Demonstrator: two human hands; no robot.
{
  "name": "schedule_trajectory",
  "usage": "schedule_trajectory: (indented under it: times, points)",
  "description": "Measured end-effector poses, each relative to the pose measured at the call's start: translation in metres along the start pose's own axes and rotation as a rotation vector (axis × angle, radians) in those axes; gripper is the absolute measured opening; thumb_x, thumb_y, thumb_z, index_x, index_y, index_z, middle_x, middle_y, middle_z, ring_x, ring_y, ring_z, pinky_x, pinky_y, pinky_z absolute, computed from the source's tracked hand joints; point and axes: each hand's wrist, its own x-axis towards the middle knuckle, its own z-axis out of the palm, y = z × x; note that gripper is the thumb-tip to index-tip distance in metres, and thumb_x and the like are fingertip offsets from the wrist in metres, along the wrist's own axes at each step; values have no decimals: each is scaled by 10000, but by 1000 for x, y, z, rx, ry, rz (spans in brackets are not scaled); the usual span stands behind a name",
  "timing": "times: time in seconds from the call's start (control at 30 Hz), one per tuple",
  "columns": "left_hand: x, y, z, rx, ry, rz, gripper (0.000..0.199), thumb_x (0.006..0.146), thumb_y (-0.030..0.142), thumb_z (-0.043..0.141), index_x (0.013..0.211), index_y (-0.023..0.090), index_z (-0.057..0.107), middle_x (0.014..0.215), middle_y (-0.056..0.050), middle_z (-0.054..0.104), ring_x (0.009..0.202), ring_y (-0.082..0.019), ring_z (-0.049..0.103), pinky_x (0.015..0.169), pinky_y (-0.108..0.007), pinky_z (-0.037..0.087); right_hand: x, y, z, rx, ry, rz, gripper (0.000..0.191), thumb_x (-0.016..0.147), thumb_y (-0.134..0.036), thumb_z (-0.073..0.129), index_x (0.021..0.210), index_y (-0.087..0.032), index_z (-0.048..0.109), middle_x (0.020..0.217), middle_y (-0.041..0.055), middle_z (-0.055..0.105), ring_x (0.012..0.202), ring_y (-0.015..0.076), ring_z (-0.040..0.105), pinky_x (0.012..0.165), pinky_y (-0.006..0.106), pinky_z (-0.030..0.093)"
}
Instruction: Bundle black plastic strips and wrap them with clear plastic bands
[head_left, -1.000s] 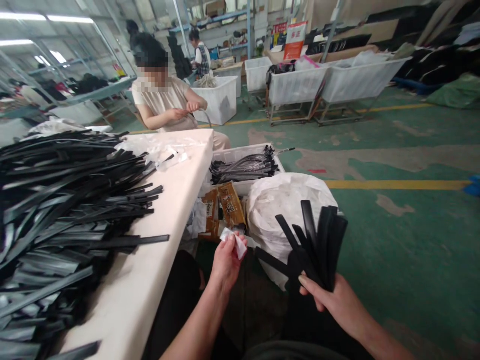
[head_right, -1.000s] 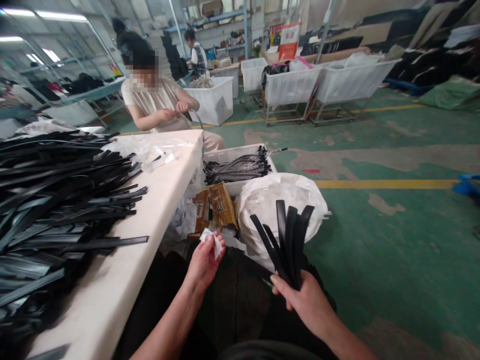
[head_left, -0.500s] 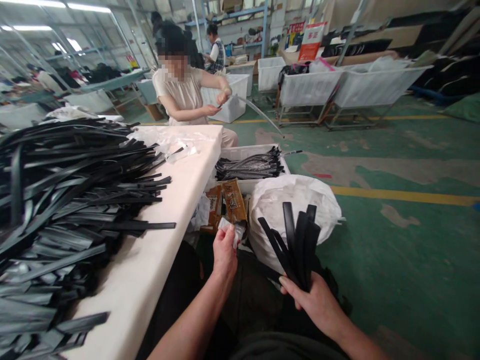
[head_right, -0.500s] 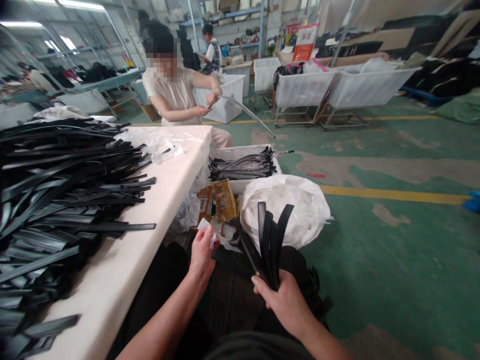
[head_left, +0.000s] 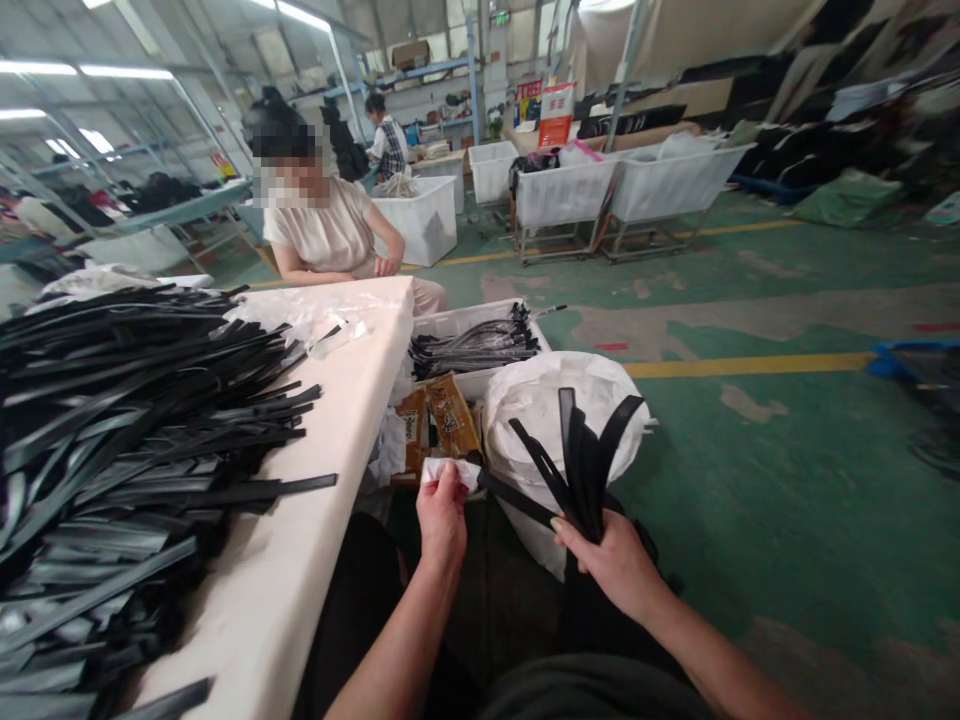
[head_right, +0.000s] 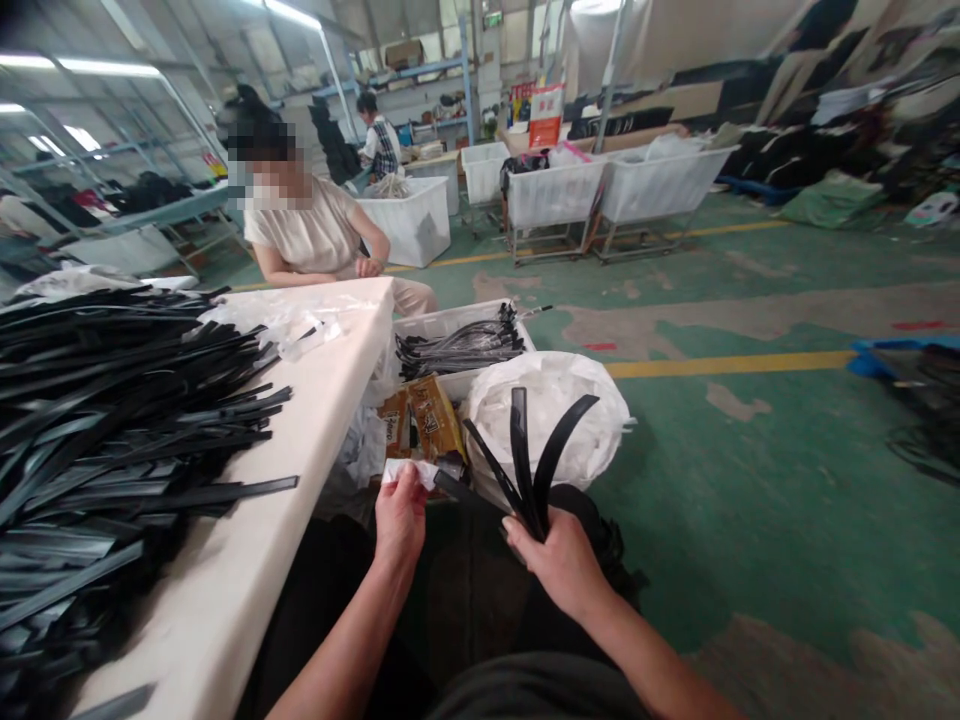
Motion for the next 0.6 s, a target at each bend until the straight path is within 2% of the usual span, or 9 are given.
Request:
schedule_trajectory:
  times: [0.1,0.23,0.33,0.5,0.6]
  points:
    - [-3,-7,-5,54,-9,14,353,659,420,806,789,146,626,710,14,624,647,-103,580,618,-206,467,2,16,4,-60,68,-61,368,792,-523,554,630,-202,628,577,67,662,505,238,616,482,302,476]
    - [5,-24,-13,121,-15,-7,373,655,464,801,725,140,631,640,11,603,590,-100,549,558,-203,433,14,36,12,-115,167,-113,356,743,-540,570,571,-231,611,533,72,648,533,283,633,492,328,483]
    - [0,-23,-10,91,-17,-41,370,606,412,846,732,136,634,664,8,617,609,-98,567,579,-200,445,16,27,9,-164,147,-101,365,776,-535,528,613,-225,629,589,86,673,587,296,652,506,331,479]
    - [-4,-14,-4,-19,-20,-147,420,557,271,880,886,155,646,769,14,650,667,-91,615,628,-191,480,16,12,2,-253,65,-60,353,830,-478,489,702,-192,653,746,108,715,736,300,675,620,335,481]
    - [1,-14,-6,-18,17,-170,313,604,240,849,792,145,618,720,29,626,625,-76,604,613,-179,483,14,14,3,-305,52,-56,294,837,-421,512,772,-188,679,789,97,727,759,285,676,639,324,469]
